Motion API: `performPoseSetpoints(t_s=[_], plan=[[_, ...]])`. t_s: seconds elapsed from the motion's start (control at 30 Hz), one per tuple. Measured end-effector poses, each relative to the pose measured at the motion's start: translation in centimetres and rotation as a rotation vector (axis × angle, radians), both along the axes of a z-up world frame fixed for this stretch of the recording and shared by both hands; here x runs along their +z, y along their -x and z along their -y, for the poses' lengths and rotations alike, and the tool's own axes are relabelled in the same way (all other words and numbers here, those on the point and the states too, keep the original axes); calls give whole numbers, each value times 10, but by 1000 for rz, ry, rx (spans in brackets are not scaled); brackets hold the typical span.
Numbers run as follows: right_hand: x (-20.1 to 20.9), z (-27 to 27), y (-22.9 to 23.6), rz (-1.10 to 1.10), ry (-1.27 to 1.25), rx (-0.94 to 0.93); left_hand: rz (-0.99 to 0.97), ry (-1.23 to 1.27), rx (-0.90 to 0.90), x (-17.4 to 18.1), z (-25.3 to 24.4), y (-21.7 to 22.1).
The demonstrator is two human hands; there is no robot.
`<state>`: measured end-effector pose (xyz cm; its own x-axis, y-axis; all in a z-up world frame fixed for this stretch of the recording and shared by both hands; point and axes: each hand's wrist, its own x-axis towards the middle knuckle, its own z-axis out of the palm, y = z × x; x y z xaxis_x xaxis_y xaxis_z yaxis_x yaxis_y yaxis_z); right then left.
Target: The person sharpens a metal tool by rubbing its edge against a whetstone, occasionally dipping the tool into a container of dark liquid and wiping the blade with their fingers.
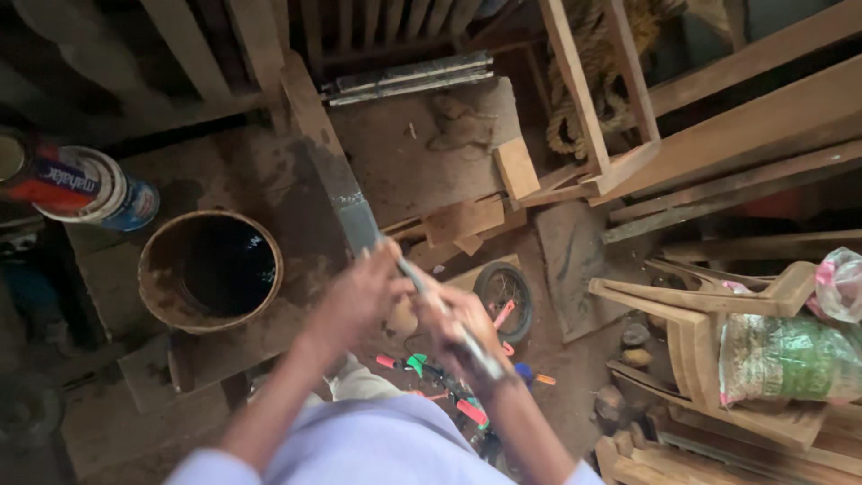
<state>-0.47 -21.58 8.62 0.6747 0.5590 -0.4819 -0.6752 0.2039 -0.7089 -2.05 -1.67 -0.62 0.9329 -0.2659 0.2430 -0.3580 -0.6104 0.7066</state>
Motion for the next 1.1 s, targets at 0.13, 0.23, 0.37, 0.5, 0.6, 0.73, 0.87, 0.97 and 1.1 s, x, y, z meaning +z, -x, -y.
performPoseSetpoints(t_s=[0.13, 0.23, 0.37, 0.5, 0.6, 0.73, 0.87, 0.97, 1.1], plan=[[24, 22, 31, -833, -506, -287, -211, 145, 124, 20, 41, 53], [15, 6, 13, -291, 93, -197, -267, -106, -18, 8, 21, 20], [-13, -26, -58, -709, -443, -197, -114, 52, 134, 5, -18, -42], [-13, -16, -44, -797, -705, -200, -368, 155, 139, 7, -15, -31], [6, 16, 15, 109, 212, 56, 142, -130, 19, -3, 20, 24], [12, 30, 31, -519, -269, -128, -153, 156, 107, -3, 44, 56], [-14, -8, -25, 14, 242, 42, 22, -24, 108, -10, -1, -21], [-14, -35, -65, -985, -528, -359, -331, 124, 160, 13, -25, -43], [9, -18, -14, -340, -162, -154, -164, -50, -1, 17, -6, -8]])
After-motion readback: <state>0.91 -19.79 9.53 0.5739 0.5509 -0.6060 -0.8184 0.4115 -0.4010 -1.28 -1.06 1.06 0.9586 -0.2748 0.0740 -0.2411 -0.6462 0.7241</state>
